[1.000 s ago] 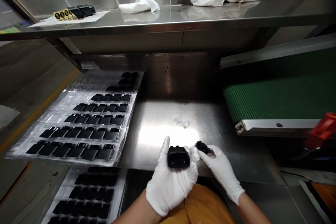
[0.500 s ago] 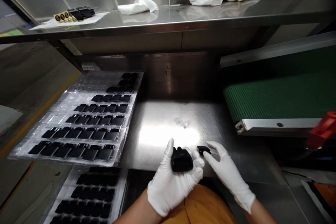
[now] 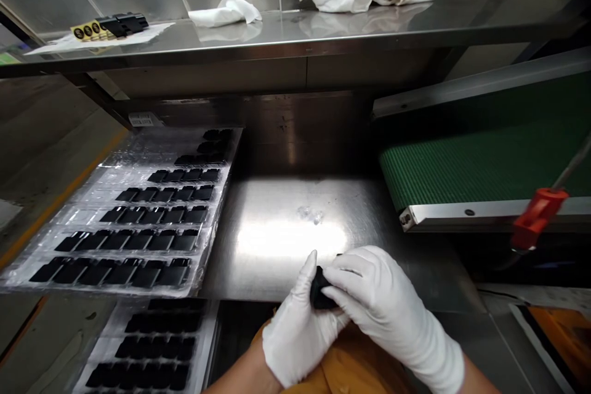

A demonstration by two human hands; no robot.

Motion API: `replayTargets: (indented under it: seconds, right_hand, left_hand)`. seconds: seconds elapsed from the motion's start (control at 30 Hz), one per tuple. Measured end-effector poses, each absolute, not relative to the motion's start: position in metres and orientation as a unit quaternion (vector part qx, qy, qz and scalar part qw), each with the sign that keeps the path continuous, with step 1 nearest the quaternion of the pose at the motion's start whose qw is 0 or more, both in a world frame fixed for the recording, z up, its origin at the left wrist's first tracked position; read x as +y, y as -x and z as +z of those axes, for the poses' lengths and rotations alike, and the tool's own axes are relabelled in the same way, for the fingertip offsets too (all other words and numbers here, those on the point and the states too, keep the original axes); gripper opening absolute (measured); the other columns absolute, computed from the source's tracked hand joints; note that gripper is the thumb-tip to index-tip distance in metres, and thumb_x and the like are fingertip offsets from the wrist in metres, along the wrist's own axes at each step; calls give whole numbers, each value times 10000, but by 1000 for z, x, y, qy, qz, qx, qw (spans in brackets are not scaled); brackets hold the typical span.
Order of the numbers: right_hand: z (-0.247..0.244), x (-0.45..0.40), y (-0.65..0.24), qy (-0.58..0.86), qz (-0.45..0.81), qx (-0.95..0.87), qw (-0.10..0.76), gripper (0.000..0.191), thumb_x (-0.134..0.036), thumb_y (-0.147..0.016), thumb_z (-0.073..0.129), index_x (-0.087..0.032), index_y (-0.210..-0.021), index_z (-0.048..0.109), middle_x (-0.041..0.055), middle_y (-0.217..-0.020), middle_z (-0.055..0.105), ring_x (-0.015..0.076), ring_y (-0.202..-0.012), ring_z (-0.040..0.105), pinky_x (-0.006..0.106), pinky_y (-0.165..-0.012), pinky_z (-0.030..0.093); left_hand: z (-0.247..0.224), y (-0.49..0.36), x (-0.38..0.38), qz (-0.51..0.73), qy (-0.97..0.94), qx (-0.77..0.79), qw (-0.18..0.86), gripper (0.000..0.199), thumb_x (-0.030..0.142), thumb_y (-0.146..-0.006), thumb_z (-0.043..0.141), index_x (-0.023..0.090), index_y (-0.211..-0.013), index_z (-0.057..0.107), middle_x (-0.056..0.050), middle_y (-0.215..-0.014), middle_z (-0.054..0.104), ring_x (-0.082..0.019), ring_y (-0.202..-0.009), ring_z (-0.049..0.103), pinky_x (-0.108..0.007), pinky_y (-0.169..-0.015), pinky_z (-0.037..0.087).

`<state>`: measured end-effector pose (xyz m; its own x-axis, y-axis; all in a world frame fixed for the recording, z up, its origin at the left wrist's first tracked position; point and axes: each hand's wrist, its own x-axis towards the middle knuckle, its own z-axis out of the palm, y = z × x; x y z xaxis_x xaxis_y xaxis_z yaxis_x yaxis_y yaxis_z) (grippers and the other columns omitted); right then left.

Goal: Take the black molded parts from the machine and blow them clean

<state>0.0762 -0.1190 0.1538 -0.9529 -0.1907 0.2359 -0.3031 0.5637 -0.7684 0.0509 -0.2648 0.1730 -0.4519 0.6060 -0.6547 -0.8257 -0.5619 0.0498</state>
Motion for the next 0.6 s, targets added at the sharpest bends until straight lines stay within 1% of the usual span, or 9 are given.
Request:
replayTargets:
  seconds: [0.07, 0.17, 0.27, 0.33, 0.43, 0.53, 0.6]
  right_hand:
    - [152, -117, -76, -130, 469, -872, 52, 122, -237, -831, 652, -311, -883, 732, 43, -820, 695, 217, -780, 538, 393, -751, 368]
    - [154, -115, -77, -113, 458, -882, 23, 110, -254, -867, 605, -278, -850, 711, 32, -805, 681, 202, -778, 551, 384, -778, 389]
    - [157, -114, -77, -90, 472, -877, -14, 193, -280, -915, 530, -245, -792, 675, 22, -758, 665, 173, -726, 571, 353, -724, 427]
    - [159, -112, -76, -73, 492, -867, -35, 181, -316, -908, 551, -244, -795, 671, 21, -772, 676, 170, -729, 592, 340, -695, 447]
    - [160, -110, -76, -64, 476, -877, -30, 128, -348, -863, 621, -251, -806, 682, 17, -814, 702, 178, -753, 616, 341, -696, 465]
    - [162, -108, -76, -71, 461, -885, -24, 173, -294, -890, 572, -245, -756, 671, 11, -759, 689, 167, -706, 608, 334, -670, 460]
    - [164, -105, -78, -71, 473, -878, -23, 190, -254, -903, 538, -241, -765, 668, 17, -757, 684, 169, -708, 609, 331, -662, 464]
  left_hand:
    - [168, -54, -263, 821, 301, 179, 451, 391, 444, -864, 624, 107, -1061, 647, -102, -1003, 690, -171, -908, 659, -261, -834, 549]
    - [162, -58, -260, 807, 319, 167, 469, 447, 502, -839, 636, 104, -1042, 638, -86, -978, 687, -157, -815, 663, -267, -827, 537]
    - [159, -60, -257, 804, 322, 159, 474, 483, 524, -841, 621, 90, -1053, 629, -85, -927, 687, -158, -806, 667, -271, -842, 525]
    - [160, -60, -255, 805, 319, 147, 478, 472, 523, -850, 607, 93, -1043, 629, -88, -926, 690, -164, -827, 671, -268, -841, 519]
    - [161, -60, -250, 805, 325, 136, 478, 430, 508, -856, 605, 108, -1013, 629, -83, -944, 697, -155, -809, 671, -251, -807, 516]
    - [162, -61, -246, 806, 328, 140, 473, 426, 501, -864, 595, 99, -1001, 626, -89, -913, 700, -160, -785, 672, -254, -789, 520]
    - [162, -62, -244, 807, 329, 128, 474, 413, 483, -864, 603, 99, -1015, 620, -92, -920, 701, -168, -793, 676, -271, -805, 525]
